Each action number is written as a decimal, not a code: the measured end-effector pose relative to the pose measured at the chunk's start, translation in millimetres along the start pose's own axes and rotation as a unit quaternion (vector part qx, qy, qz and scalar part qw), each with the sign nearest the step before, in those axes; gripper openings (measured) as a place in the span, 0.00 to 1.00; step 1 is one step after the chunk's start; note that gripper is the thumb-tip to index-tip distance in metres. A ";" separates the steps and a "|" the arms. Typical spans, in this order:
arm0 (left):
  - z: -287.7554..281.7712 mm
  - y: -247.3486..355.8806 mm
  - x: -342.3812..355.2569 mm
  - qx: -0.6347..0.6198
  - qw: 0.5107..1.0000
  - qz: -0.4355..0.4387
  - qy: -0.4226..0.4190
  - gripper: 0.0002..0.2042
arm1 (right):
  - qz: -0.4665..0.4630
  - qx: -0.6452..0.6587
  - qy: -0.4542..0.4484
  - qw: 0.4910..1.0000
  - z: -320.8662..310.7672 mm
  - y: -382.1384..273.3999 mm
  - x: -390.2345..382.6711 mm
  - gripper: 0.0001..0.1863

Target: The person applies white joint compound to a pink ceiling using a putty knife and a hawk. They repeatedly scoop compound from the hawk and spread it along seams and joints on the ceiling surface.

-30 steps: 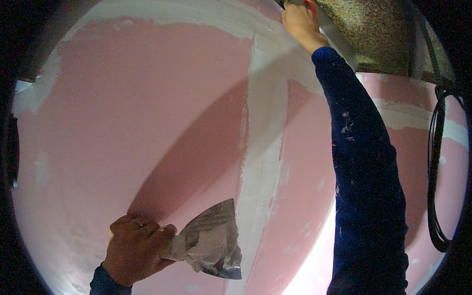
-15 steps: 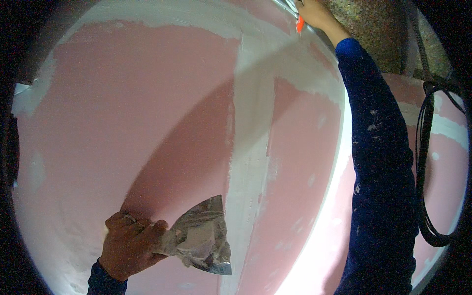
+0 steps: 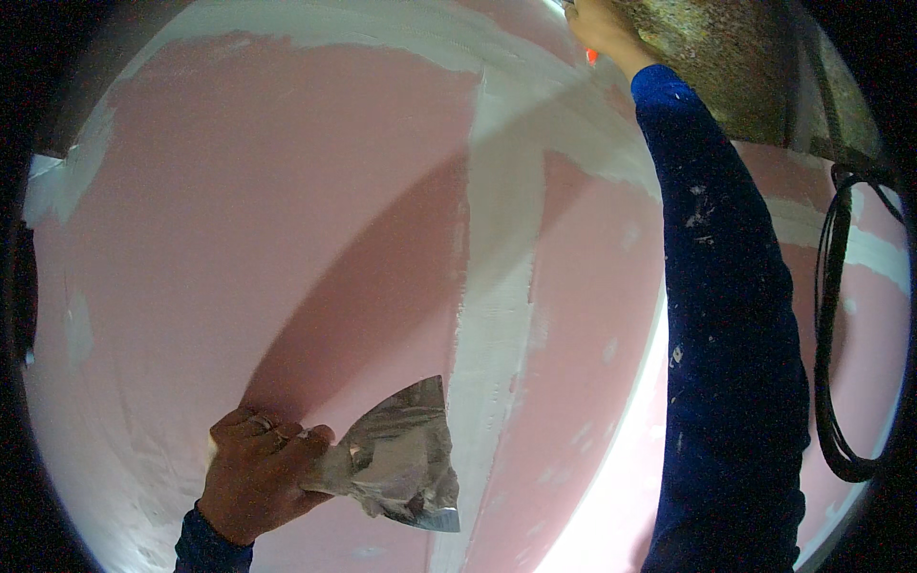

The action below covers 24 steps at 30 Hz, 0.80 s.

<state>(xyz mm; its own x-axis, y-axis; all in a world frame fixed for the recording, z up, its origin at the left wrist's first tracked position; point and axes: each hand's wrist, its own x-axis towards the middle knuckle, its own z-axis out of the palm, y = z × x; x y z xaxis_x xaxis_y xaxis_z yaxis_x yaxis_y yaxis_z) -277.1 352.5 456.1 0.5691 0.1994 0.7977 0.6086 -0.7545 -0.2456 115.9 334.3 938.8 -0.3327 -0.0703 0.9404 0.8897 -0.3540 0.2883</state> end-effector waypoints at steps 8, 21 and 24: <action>9.3 0.5 6.8 0.008 1.000 0.002 -0.004 0.27 | 0.043 -0.003 -0.070 0.997 13.5 12.6 7.8 0.15; 1.7 1.8 15.4 -0.017 1.000 0.020 0.004 0.28 | 0.078 0.121 -0.105 0.984 -32.9 -23.1 -11.7 0.12; 0.9 0.8 16.7 -0.016 0.999 0.033 0.023 0.27 | 0.021 0.000 -0.076 0.997 -15.6 -28.6 -1.5 0.12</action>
<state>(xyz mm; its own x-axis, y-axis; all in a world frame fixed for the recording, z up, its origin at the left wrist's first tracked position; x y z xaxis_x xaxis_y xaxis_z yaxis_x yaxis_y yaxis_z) -266.7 355.8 468.8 0.5799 0.1204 0.8057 0.5528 -0.7846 -0.2807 86.1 330.0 926.3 -0.2442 0.0562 0.9681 0.9016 -0.3544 0.2480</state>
